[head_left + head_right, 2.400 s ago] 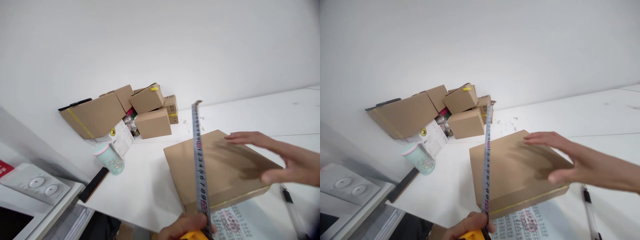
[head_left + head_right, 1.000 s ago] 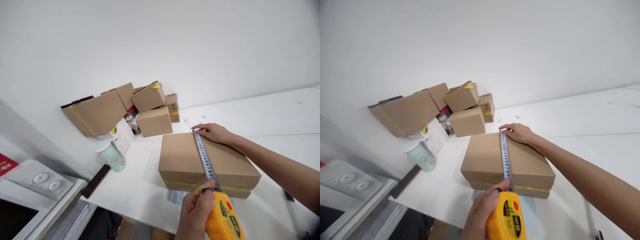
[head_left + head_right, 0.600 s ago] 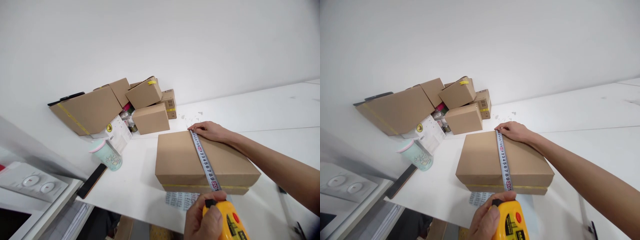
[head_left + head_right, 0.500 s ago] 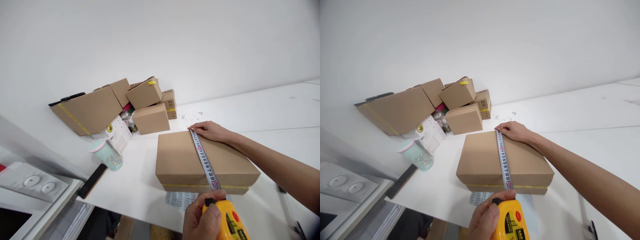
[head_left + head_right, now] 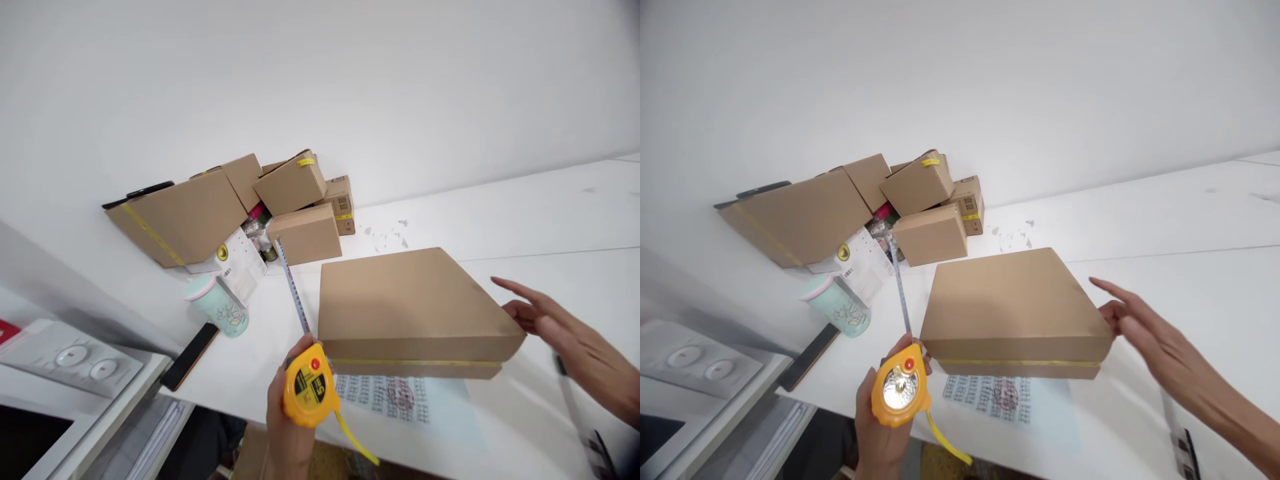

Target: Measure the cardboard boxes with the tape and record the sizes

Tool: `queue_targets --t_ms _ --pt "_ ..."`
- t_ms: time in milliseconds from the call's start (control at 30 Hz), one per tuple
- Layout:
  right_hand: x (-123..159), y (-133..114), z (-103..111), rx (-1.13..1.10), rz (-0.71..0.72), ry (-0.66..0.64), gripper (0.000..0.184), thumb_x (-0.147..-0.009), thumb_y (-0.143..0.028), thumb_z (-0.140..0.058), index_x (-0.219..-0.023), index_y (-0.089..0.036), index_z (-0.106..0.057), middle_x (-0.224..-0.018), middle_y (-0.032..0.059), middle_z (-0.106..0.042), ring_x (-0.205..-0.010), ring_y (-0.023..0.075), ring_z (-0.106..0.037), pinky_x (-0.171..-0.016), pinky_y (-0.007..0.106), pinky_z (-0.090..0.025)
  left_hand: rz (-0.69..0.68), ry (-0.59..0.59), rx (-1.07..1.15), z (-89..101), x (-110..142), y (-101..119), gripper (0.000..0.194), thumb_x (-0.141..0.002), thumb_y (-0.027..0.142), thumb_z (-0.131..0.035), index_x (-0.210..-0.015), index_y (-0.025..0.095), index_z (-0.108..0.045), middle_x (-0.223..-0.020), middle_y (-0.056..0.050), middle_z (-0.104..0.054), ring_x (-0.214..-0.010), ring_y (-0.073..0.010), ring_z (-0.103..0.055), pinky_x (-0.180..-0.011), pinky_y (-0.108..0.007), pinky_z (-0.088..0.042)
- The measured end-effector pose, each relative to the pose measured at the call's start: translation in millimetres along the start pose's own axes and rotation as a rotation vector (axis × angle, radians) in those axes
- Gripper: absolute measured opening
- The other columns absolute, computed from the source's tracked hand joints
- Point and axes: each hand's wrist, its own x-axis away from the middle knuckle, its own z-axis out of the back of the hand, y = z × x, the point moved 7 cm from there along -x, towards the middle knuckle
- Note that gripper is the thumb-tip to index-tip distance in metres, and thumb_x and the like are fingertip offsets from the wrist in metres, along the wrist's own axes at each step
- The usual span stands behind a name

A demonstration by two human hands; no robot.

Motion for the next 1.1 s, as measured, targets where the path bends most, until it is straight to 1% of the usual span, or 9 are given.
queue_targets --t_ms 100,300,400,500,600,667,767,933,1100 --pt "-1.4 -24.5 -10.7 -0.019 0.102 -0.129 0.062 -0.08 -0.072 -0.058 -0.135 -0.041 -0.062 -0.113 0.0079 -0.072 -0.096 0.0336 -0.069 -0.07 0.041 -0.059 -0.036 -0.081 0.098 -25.1 -8.7 12.3 0.055 -0.081 0.059 -0.068 -0.117 0.018 -0.078 -0.115 -0.014 -0.074 -0.081 -0.0257 -0.071 -0.074 -0.037 -0.059" --pt "-74.2 -76.4 -0.6 0.057 -0.061 -0.031 0.054 -0.081 -0.075 -0.058 -0.103 -0.028 -0.074 -0.097 0.0074 -0.072 -0.084 0.0268 -0.064 -0.067 0.038 -0.049 -0.133 -0.112 0.089 -82.5 -51.8 73.0 0.045 -0.08 0.051 -0.069 -0.102 0.014 -0.08 -0.106 -0.012 -0.076 -0.084 -0.0229 -0.069 -0.072 -0.032 -0.059" --pt "-111.9 -93.1 -0.9 0.088 0.046 0.032 0.049 -0.083 -0.071 -0.059 -0.088 -0.025 -0.074 -0.111 0.01 -0.067 -0.097 0.029 -0.063 -0.081 0.044 -0.049 -0.153 -0.122 0.067 -106.2 -59.3 84.3 0.041 -0.081 0.049 -0.068 -0.102 0.016 -0.08 -0.106 -0.01 -0.075 -0.088 -0.0216 -0.068 -0.071 -0.029 -0.058" --pt "-130.1 -100.6 -7.7 0.058 0.166 0.026 0.044 -0.085 -0.067 -0.058 -0.084 -0.025 -0.071 -0.117 0.0106 -0.066 -0.104 0.0302 -0.061 -0.085 0.045 -0.049 -0.155 -0.205 -0.006 -120.9 -42.0 71.9 0.045 -0.079 0.051 -0.073 -0.108 0.019 -0.079 -0.108 -0.008 -0.074 -0.091 -0.0221 -0.068 -0.07 -0.026 -0.056" --pt "-133.5 -97.4 -18.8 0.009 0.121 -0.089 0.041 -0.089 -0.065 -0.053 -0.089 -0.026 -0.067 -0.096 0.007 -0.071 -0.086 0.0264 -0.064 -0.072 0.041 -0.048 -0.068 -0.354 -0.062 -131.8 -16.5 37.9 0.048 -0.075 0.054 -0.078 -0.108 0.02 -0.08 -0.107 -0.008 -0.073 -0.086 -0.0212 -0.067 -0.072 -0.028 -0.056" --pt "-132.3 -97.6 -20.2 0.017 0.107 -0.1 0.04 -0.091 -0.062 -0.051 -0.088 -0.026 -0.064 -0.086 0.0055 -0.071 -0.077 0.0246 -0.063 -0.067 0.039 -0.047 0.003 -0.429 -0.088 -138.1 -4.1 13.1 0.048 -0.072 0.055 -0.081 -0.107 0.022 -0.08 -0.111 -0.008 -0.07 -0.094 -0.0228 -0.065 -0.082 -0.031 -0.056" --pt "-127.7 -109.0 -18.5 0.093 0.234 -0.057 0.031 -0.094 -0.052 -0.048 -0.088 -0.026 -0.064 -0.09 0.0061 -0.072 -0.081 0.0256 -0.064 -0.071 0.04 -0.047 0.0 -0.513 -0.139 -149.0 3.8 -9.6 0.049 -0.073 0.055 -0.082 -0.113 0.026 -0.079 -0.122 -0.007 -0.064 -0.113 -0.0267 -0.06 -0.099 -0.034 -0.051" --pt "-99.1 -140.6 -23.8 0.264 0.648 0.009 0.028 -0.092 -0.025 -0.04 -0.101 -0.028 -0.066 -0.107 0.0064 -0.073 -0.095 0.0274 -0.065 -0.088 0.048 -0.044 -0.122 -0.585 -0.201 -165.9 -0.8 -11.8 0.051 -0.08 0.051 -0.078 -0.125 0.029 -0.074 -0.132 -0.007 -0.058 -0.126 -0.0297 -0.053 -0.109 -0.038 -0.044" --pt "-74.7 -153.5 -31.9 0.24 0.708 -0.135 0.032 -0.093 -0.023 -0.038 -0.091 -0.029 -0.07 -0.123 0.004 -0.069 -0.111 0.0281 -0.063 -0.098 0.052 -0.04 -0.171 -0.644 -0.253 -184.9 -10.1 3.4 0.047 -0.085 0.044 -0.076 -0.13 0.031 -0.071 -0.139 -0.005 -0.056 -0.132 -0.0287 -0.05 -0.111 -0.037 -0.043"
